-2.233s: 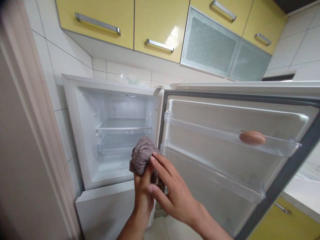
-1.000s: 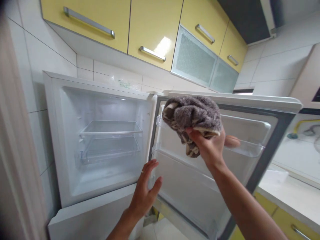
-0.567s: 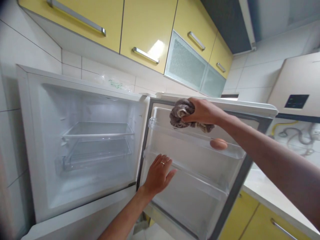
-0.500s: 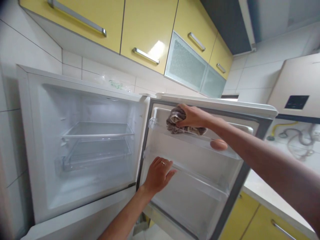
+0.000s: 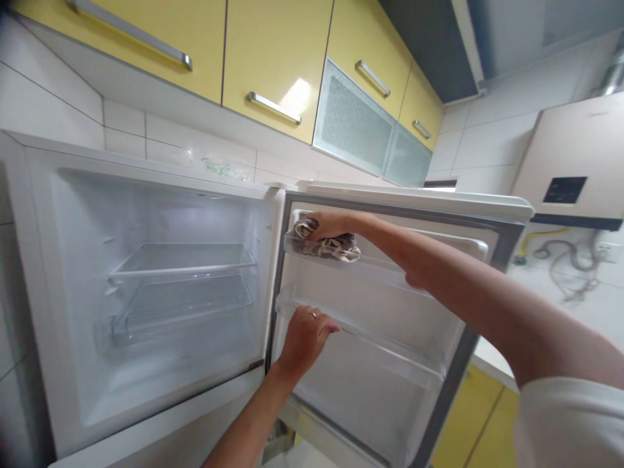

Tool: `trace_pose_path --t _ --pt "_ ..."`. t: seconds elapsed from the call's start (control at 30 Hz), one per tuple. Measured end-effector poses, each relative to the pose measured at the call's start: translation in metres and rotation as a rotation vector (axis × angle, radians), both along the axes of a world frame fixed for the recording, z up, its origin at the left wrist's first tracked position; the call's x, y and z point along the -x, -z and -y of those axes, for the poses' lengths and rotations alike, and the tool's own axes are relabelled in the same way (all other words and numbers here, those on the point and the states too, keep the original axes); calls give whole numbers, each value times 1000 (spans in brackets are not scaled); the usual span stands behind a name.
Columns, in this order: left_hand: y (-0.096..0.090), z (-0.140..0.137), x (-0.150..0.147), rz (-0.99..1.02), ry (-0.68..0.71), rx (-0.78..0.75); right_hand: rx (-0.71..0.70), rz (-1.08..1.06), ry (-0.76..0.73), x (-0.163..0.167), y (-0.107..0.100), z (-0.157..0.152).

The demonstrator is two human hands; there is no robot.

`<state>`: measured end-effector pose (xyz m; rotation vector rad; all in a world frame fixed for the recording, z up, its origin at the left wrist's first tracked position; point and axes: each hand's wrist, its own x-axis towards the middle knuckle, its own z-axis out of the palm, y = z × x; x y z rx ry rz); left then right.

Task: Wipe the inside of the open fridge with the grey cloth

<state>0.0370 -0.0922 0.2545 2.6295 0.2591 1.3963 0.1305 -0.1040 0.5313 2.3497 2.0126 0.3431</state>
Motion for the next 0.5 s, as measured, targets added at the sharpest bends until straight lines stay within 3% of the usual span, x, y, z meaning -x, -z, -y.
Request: trace_pose_path --t 0.23,0.5 --pt "2 2 -4 78 35 -18 165 -207 81 -33 -14 73" --pt "0 5 -4 110 7 -46 165 -310 179 -53 -17 149"
